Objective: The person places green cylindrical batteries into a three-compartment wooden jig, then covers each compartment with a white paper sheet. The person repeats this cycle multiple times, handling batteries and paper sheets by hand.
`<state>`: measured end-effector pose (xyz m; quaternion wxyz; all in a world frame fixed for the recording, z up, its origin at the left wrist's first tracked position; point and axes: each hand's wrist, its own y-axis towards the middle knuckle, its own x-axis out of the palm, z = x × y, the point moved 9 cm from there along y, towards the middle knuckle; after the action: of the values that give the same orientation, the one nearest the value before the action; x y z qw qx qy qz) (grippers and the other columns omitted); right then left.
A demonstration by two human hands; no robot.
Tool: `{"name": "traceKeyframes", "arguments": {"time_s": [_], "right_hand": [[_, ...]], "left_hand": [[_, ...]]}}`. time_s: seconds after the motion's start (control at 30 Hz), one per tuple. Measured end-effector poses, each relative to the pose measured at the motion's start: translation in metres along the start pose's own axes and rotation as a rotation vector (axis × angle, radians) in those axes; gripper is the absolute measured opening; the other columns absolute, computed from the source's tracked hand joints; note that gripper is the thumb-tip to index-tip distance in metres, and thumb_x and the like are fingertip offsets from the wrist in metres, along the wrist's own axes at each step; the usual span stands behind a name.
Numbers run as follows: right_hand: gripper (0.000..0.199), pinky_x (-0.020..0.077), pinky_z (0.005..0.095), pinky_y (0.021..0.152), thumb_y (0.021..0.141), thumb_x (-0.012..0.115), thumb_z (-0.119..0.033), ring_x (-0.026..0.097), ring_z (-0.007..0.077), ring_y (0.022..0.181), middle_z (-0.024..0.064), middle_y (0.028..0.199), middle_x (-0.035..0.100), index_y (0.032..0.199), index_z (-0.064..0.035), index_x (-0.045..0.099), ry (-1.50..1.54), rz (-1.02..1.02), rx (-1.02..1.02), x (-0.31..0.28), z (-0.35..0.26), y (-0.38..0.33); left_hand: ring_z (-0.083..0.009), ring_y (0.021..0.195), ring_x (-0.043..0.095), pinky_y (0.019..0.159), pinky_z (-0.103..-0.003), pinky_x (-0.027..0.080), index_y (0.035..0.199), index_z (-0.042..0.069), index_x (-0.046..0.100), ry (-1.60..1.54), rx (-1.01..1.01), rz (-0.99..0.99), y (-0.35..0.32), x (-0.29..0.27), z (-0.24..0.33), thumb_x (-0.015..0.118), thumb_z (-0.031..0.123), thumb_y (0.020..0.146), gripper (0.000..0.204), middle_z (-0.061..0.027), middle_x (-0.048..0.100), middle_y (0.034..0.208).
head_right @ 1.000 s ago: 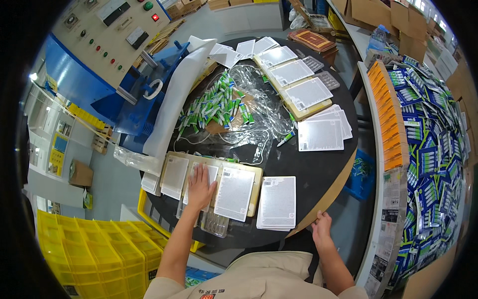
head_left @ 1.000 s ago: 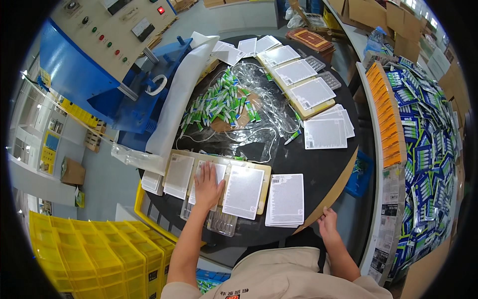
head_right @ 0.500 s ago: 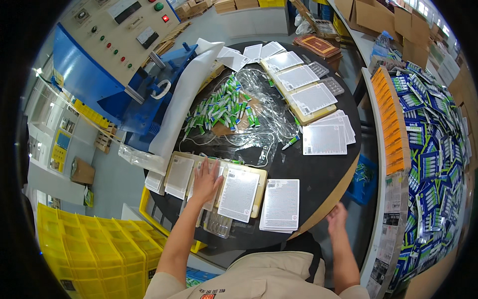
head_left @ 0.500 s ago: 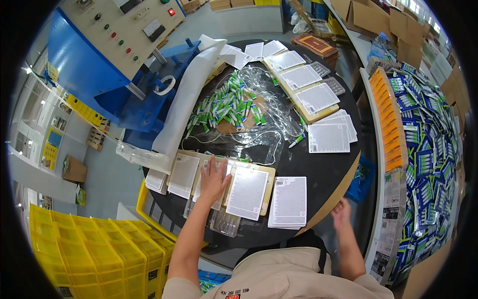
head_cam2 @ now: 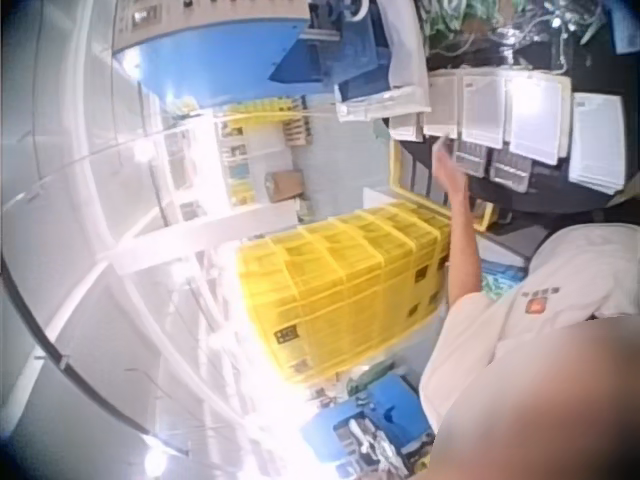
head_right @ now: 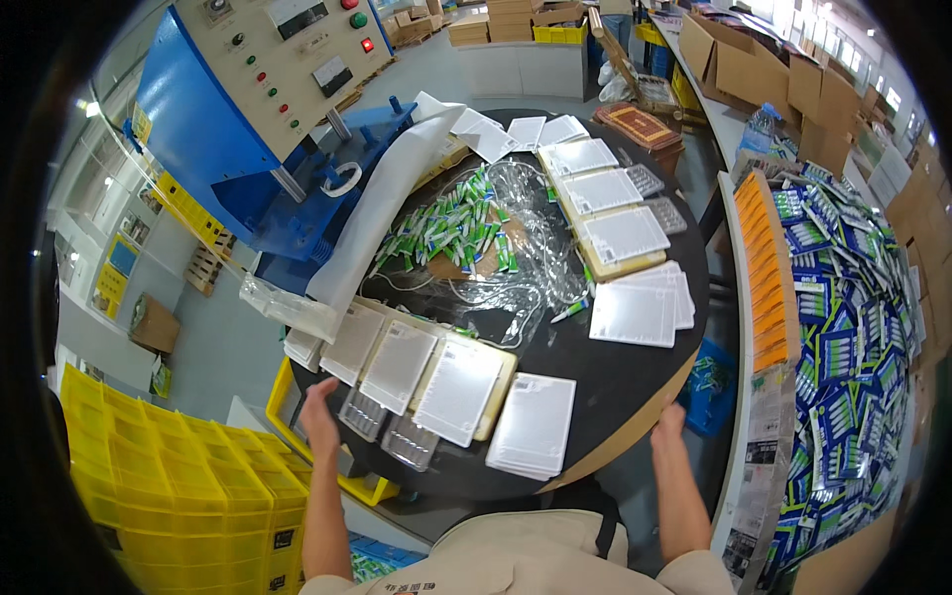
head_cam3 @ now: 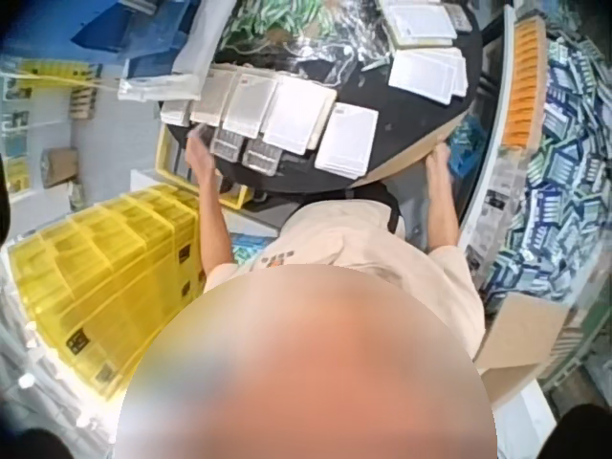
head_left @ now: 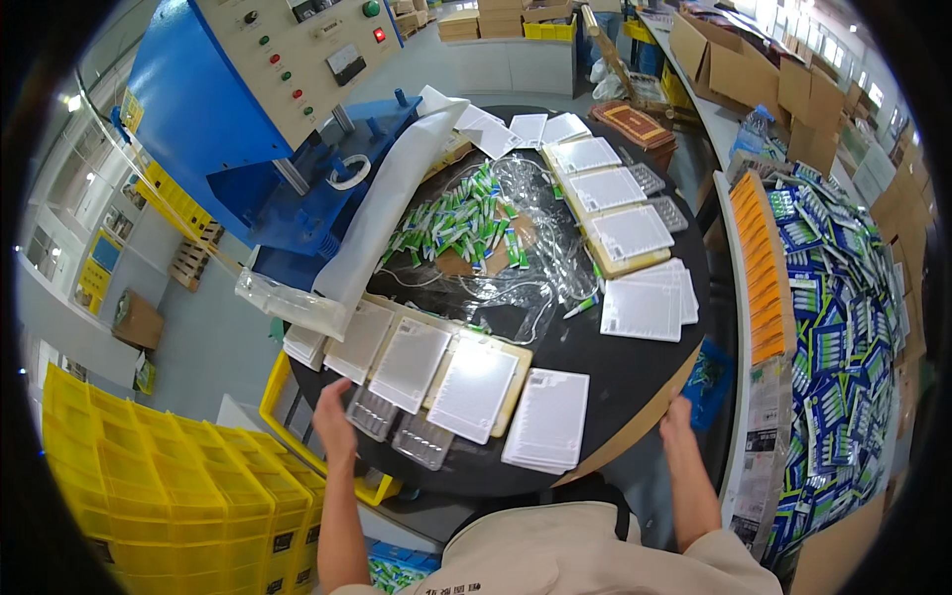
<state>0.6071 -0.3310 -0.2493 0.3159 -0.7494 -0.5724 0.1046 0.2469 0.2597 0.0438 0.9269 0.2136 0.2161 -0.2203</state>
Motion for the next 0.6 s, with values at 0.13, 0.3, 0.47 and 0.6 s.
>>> {"name": "traceKeyframes", "arguments": {"time_s": [0.13, 0.3, 0.47, 0.6], "right_hand": [[0.027, 0.0608, 0.0421, 0.082, 0.104, 0.058, -0.029, 0.069, 0.025, 0.101, 0.0079, 0.113, 0.068, 0.122, -0.008, 0.059, -0.017, -0.048, 0.115, -0.001, 0.052, -0.08], [0.032, 0.0588, 0.0362, 0.087, 0.104, 0.055, -0.024, 0.07, 0.0227, 0.102, 0.0133, 0.109, 0.073, 0.111, 0.0026, 0.07, -0.709, -0.621, 0.539, 0.03, 0.096, -0.224], [0.019, 0.0531, 0.0298, 0.088, 0.098, 0.063, -0.012, 0.066, 0.0113, 0.09, 0.0074, 0.097, 0.075, 0.104, 0.0025, 0.072, -0.949, -1.215, -0.217, 0.139, -0.012, -0.274], [0.021, 0.0557, 0.031, 0.08, 0.099, 0.057, -0.007, 0.069, 0.0147, 0.087, 0.0106, 0.095, 0.074, 0.11, 0.0051, 0.069, -0.557, -0.651, -0.397, 0.162, -0.104, -0.189]], "left_hand": [[-0.022, 0.097, 0.07, 0.094, -0.035, 0.052, 0.104, -0.003, 0.071, -0.31, -0.39, 0.322, -0.061, -0.075, -0.107, 0.034, 0.045, 0.111, 0.061, -0.0137, 0.074, 0.1], [-0.0152, 0.07, 0.059, 0.06, -0.028, 0.044, 0.094, 0.005, 0.066, -0.562, -0.709, 0.507, -0.18, -0.094, -0.219, 0.034, 0.051, 0.11, 0.058, -0.0059, 0.067, 0.084], [-0.0238, 0.092, 0.066, 0.079, -0.037, 0.055, 0.111, 0.003, 0.061, -0.757, -1.114, 0.468, -0.279, -0.013, -0.249, 0.033, 0.057, 0.107, 0.061, -0.0108, 0.068, 0.097], [-0.0339, 0.13, 0.054, 0.113, -0.049, 0.041, 0.135, -0.003, 0.05, -0.941, -1.243, 0.326, -0.29, 0.069, -0.208, 0.03, 0.063, 0.105, 0.076, -0.0204, 0.054, 0.142]]}}
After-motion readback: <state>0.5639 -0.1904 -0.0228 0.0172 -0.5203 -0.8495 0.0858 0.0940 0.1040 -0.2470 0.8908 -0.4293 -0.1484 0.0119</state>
